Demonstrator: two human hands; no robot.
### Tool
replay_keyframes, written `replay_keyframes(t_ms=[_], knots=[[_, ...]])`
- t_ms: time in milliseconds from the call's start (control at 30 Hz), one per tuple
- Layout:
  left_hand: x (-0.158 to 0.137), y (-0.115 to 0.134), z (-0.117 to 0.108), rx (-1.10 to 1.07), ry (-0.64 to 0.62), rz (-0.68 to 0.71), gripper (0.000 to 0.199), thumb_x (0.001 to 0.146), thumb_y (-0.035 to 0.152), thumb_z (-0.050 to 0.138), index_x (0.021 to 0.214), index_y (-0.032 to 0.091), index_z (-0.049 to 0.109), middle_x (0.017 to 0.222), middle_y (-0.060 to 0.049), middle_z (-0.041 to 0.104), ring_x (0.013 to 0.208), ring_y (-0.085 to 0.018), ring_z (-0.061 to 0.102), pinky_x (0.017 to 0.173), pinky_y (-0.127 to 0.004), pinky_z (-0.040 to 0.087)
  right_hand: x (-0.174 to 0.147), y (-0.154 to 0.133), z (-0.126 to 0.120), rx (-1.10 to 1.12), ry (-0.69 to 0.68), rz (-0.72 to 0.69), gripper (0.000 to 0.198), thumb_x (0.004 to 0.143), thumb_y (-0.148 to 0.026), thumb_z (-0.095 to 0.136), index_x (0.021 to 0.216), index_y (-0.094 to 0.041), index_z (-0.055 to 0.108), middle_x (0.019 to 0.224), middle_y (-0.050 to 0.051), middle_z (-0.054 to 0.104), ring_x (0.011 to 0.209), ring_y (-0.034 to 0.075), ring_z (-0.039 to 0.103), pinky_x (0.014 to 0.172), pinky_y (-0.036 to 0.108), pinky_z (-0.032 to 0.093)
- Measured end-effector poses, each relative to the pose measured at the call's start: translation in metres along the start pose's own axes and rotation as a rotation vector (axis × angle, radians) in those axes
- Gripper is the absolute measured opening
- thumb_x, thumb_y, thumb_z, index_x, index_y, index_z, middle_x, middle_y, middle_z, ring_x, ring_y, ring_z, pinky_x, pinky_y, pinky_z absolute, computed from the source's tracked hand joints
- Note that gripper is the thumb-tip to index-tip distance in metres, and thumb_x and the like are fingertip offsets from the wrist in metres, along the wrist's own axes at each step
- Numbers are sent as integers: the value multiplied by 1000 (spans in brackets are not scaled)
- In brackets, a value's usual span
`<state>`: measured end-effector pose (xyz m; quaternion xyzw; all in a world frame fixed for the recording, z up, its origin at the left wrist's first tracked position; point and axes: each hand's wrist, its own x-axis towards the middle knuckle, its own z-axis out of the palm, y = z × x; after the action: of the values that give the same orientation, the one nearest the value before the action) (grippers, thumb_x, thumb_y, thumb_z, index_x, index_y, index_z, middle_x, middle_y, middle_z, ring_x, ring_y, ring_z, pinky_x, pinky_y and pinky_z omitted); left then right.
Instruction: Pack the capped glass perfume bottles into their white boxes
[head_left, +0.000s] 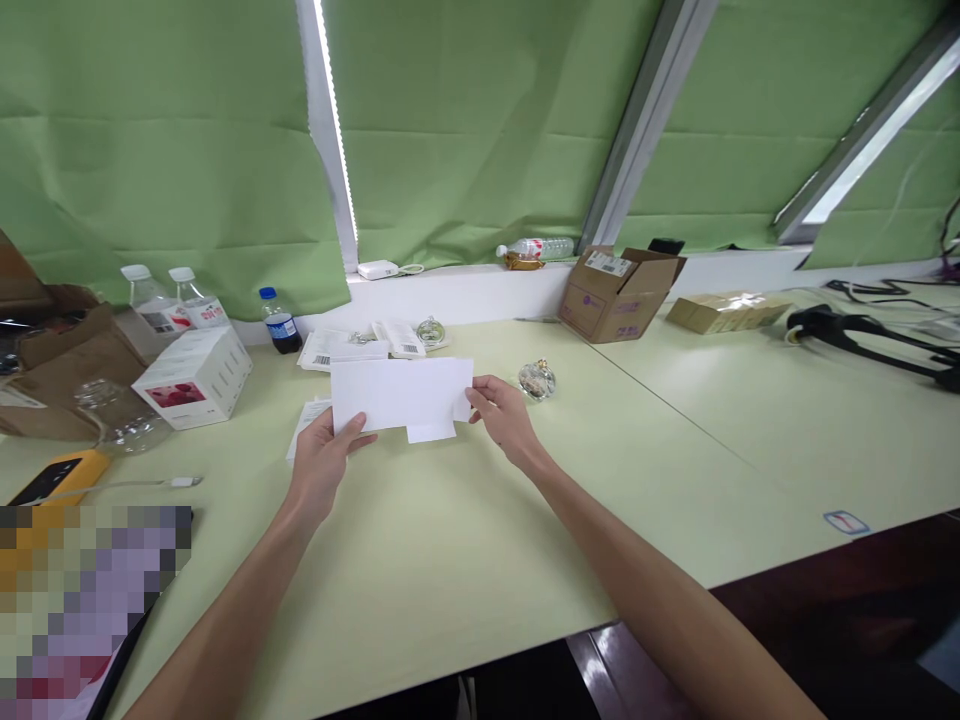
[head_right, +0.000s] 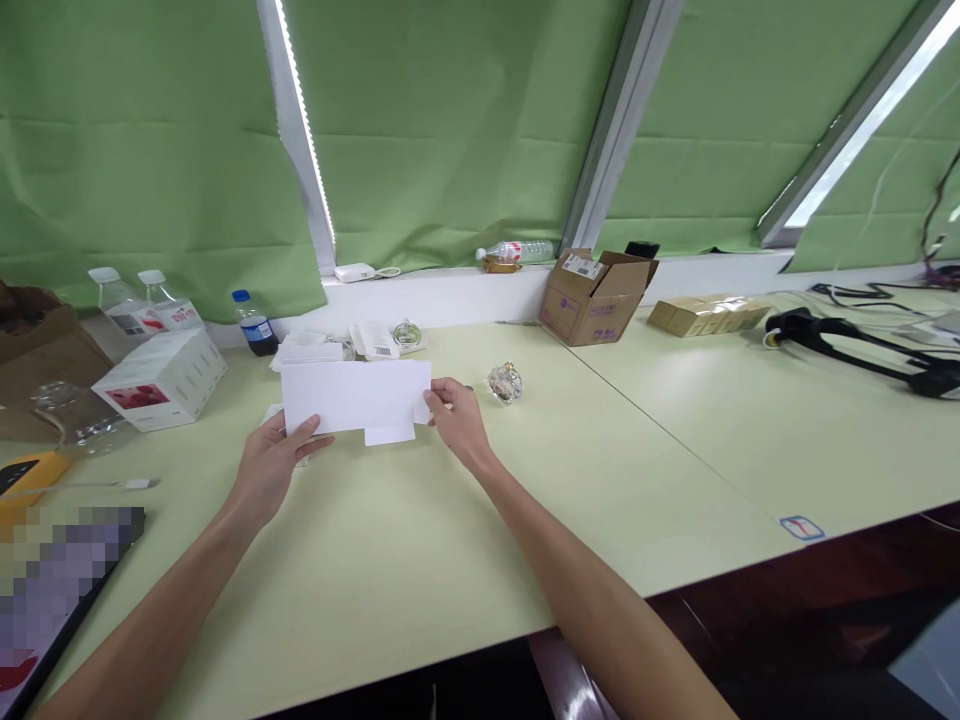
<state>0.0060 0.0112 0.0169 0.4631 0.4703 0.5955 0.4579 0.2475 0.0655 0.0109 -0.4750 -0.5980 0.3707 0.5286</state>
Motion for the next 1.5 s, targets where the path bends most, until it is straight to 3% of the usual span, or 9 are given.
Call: replay_keyframes(t_ms=[200,567,733,1100,1267,1500], knots=[[4,-4,-5,27,-10,-9,39,78,36,64,111,16,63,120,-9,63,108,-24,59,91,-42,51,2,-1,-1,-14,-23,1,19,80,-31,52,90,-17,61,83,4,66,68,13,59,61,27,53],[13,-6,-13,297,78,-57,33,75,29,60,105,16,63,104,-8,69,103,-23,60,90,-35,42,2,6,2,-185,-56,-87,11,82,-24,48,86,-18,57,83,5,65,73,16,63,63,29,54],[17,-15,-16,437,77,-43,30,75,29,56,102,16,61,97,-7,68,91,-23,62,78,-33,44,3,15,2,-314,-107,-83,11,82,-19,47,84,-18,58,73,3,66,67,16,63,65,29,51],[20,-24,-24,658,109,0,14,72,31,54,68,19,51,64,1,55,59,-16,48,58,-27,34,0,16,3,-417,-133,-101,12,82,-18,47,81,-19,59,69,3,66,64,17,61,63,27,46],[19,-21,-23,663,104,12,13,71,31,54,70,18,53,68,0,58,65,-19,51,60,-27,35,0,16,3,-420,-143,-105,12,82,-20,46,81,-19,58,68,2,65,62,16,59,61,27,44],[9,-9,-11,676,41,14,27,72,33,56,92,18,66,96,-7,68,86,-27,60,73,-33,42,-1,18,4,-434,-146,-106,12,84,-21,44,80,-20,55,68,2,65,61,16,58,59,26,43]])
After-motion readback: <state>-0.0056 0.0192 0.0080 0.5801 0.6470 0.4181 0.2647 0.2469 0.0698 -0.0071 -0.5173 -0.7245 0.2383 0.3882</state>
